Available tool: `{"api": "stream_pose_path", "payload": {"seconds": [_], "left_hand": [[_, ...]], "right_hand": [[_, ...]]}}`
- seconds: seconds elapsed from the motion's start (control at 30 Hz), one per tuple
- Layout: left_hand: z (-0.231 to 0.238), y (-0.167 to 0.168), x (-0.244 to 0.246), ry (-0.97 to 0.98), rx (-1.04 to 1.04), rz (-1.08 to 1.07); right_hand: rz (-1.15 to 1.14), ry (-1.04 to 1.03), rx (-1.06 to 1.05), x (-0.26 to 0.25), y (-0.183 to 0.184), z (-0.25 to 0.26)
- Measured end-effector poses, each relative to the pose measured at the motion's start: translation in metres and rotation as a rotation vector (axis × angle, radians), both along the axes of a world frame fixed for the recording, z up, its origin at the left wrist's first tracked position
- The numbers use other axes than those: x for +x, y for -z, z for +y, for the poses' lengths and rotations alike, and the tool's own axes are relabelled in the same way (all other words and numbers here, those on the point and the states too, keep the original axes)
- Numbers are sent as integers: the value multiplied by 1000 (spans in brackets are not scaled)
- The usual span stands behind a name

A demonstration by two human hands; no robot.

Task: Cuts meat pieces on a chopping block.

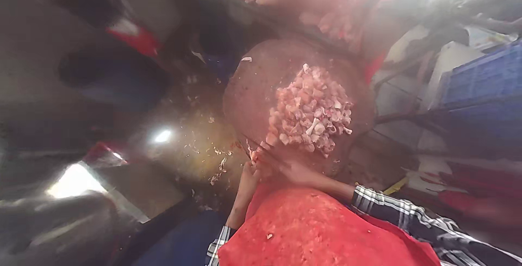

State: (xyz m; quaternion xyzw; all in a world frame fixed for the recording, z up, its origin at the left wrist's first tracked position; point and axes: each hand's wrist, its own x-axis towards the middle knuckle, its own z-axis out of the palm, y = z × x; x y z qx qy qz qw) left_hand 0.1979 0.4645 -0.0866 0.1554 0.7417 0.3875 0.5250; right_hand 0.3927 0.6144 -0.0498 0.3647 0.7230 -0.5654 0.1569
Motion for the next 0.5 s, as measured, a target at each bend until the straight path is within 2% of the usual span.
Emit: {"api": "stream_pose_path", "payload": {"seconds": [0.07, 0.13, 0.2, 0.3, 0.37, 0.4, 0.47, 0.5], "left_hand": [[11, -13, -13, -13, 31, 27], [23, -31, -27, 43, 69, 99], [34, -44, -37, 235, 19, 205], [49, -22, -48, 414, -115, 366], [52, -2, -50, 436, -179, 437], [52, 2, -50, 441, -183, 458], [52, 5, -49, 437, -182, 460], [50, 6, -48, 425, -173, 451]], "right_hand": [[-122, 12, -81, 17, 22, 14], [-176, 105, -76, 24, 14, 31], [-172, 191, 23, 23, -8, 41], [61, 255, 93, 0, -71, 50], [282, 251, 115, -14, -107, 44], [368, 245, 133, -20, -114, 38], [382, 183, 214, -20, -89, 23], [267, 104, 243, -12, -62, 18]]}}
